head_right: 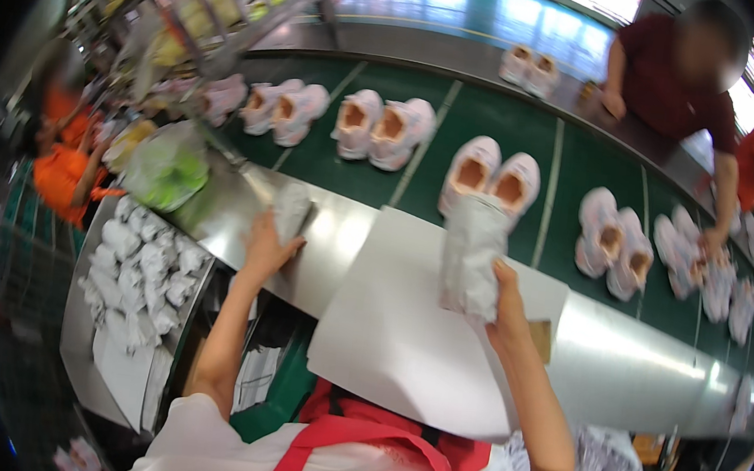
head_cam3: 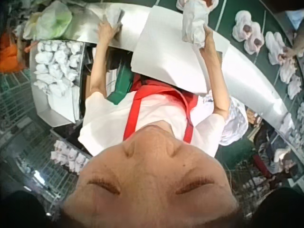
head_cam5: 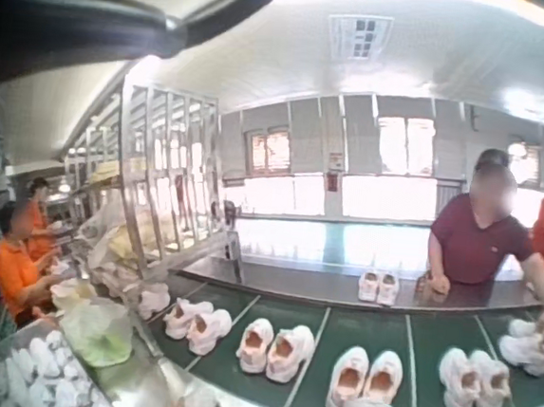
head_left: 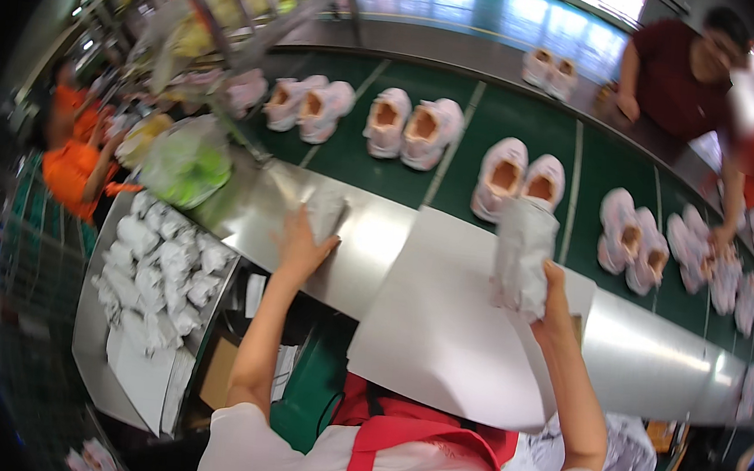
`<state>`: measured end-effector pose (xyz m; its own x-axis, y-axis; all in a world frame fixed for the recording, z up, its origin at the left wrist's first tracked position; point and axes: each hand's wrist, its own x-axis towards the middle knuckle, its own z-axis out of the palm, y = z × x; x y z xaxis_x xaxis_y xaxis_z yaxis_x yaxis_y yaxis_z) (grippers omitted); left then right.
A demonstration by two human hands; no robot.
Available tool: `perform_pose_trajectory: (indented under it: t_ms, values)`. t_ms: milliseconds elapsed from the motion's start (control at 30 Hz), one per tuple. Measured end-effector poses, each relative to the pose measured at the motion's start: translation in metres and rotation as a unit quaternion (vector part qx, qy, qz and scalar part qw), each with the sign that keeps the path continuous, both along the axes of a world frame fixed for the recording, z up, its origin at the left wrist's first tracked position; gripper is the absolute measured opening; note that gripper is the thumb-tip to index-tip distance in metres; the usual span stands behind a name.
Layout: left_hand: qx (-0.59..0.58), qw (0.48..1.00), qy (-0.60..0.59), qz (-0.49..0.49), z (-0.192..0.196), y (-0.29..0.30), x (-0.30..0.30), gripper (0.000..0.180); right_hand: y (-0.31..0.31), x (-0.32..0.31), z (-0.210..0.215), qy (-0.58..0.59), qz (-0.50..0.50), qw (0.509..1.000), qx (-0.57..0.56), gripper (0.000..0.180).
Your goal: The person takes white tissue paper from a large sack, crumples it into a ball, and stuffs it into the toe box of pink sneakers moving along a conveyor belt. The person repeats this process for multiple pairs of shoes.
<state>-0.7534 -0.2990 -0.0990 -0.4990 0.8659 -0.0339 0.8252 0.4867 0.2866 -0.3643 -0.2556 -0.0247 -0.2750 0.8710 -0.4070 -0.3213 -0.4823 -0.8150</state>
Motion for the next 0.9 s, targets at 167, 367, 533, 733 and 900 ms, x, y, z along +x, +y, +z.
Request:
perform_pose_trajectory:
  t_ms: [167,367,533,733,900]
  values:
    - [0.238,0.874,-0.341,-0.250,0.069,0.025,0.073,0.090,0.002,-0.014,0.003,0.086,0.130,0.988,-0.008,0.053]
    - [0.066,0.530,-0.805,-0.256,0.098,0.045,0.185,0.078,0.004,-0.039,0.013,0.083,0.173,0.981,0.000,0.044]
    - [0.177,0.561,-0.798,-0.133,0.083,0.067,0.193,0.054,-0.013,-0.026,0.031,-0.337,0.066,0.851,0.397,0.052]
    - [0.132,0.508,-0.847,-0.087,0.068,0.092,0.226,0.041,-0.009,-0.030,0.005,-0.462,-0.037,0.762,0.452,0.051]
    - [0.271,0.733,-0.533,-0.325,0.028,0.206,0.247,0.030,0.017,0.026,0.030,-0.570,-0.073,0.723,0.385,0.030]
